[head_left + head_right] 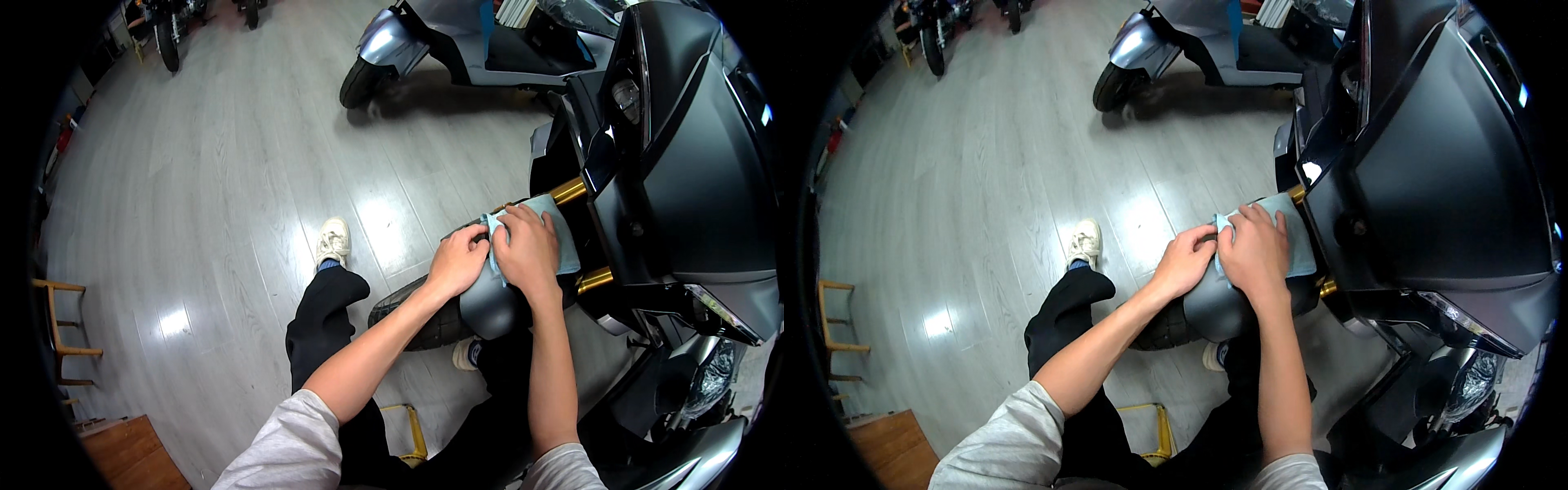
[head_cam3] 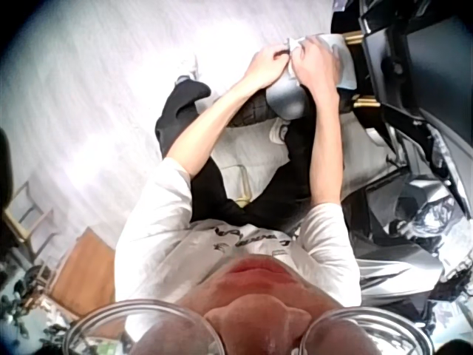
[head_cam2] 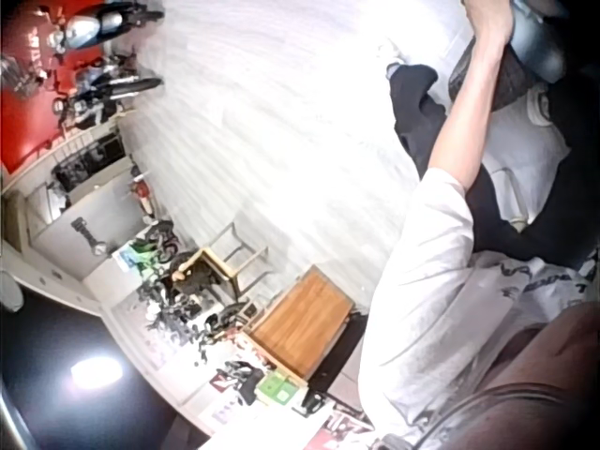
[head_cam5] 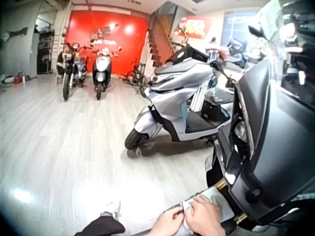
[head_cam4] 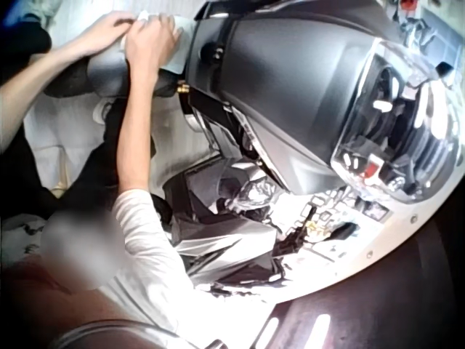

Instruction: The person wipes the front fender of a black motorcycle with a light blue microfiber cloth. They repeatedly fold the cloth and wipe the same area, focusing on the upper and side surfaces of the fender.

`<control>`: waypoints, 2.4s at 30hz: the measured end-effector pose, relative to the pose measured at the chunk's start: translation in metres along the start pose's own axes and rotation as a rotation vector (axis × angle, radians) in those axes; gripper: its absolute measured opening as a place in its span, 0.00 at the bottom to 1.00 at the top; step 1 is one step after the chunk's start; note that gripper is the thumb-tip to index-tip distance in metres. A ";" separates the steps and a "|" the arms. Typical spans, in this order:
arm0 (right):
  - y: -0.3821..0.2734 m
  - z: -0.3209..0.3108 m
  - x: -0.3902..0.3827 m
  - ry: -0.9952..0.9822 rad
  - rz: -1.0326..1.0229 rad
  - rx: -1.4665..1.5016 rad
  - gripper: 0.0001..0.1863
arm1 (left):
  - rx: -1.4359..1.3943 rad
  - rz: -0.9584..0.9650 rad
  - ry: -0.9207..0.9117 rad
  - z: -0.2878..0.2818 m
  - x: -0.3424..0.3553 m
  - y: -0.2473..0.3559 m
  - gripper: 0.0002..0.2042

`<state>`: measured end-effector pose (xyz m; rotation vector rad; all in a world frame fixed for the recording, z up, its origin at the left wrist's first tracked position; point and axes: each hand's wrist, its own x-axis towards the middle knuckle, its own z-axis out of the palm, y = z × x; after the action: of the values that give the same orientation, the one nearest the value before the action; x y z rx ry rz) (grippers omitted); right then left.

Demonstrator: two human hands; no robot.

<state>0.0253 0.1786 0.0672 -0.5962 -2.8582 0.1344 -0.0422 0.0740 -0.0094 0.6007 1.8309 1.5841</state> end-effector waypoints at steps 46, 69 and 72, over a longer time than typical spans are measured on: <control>0.035 0.066 0.103 -0.758 -0.026 -0.349 0.20 | 0.005 -0.028 0.013 -0.001 -0.001 -0.018 0.20; 0.016 0.038 0.087 -0.757 -0.048 -0.366 0.22 | 0.039 0.043 0.043 0.002 -0.006 -0.021 0.10; 0.017 0.018 0.071 -0.602 -0.052 -0.268 0.22 | 0.035 0.032 0.024 0.000 -0.008 -0.017 0.10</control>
<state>-0.0355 0.2222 0.0611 -0.6126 -3.5096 -0.1006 -0.0359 0.0658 -0.0249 0.6317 1.8789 1.5897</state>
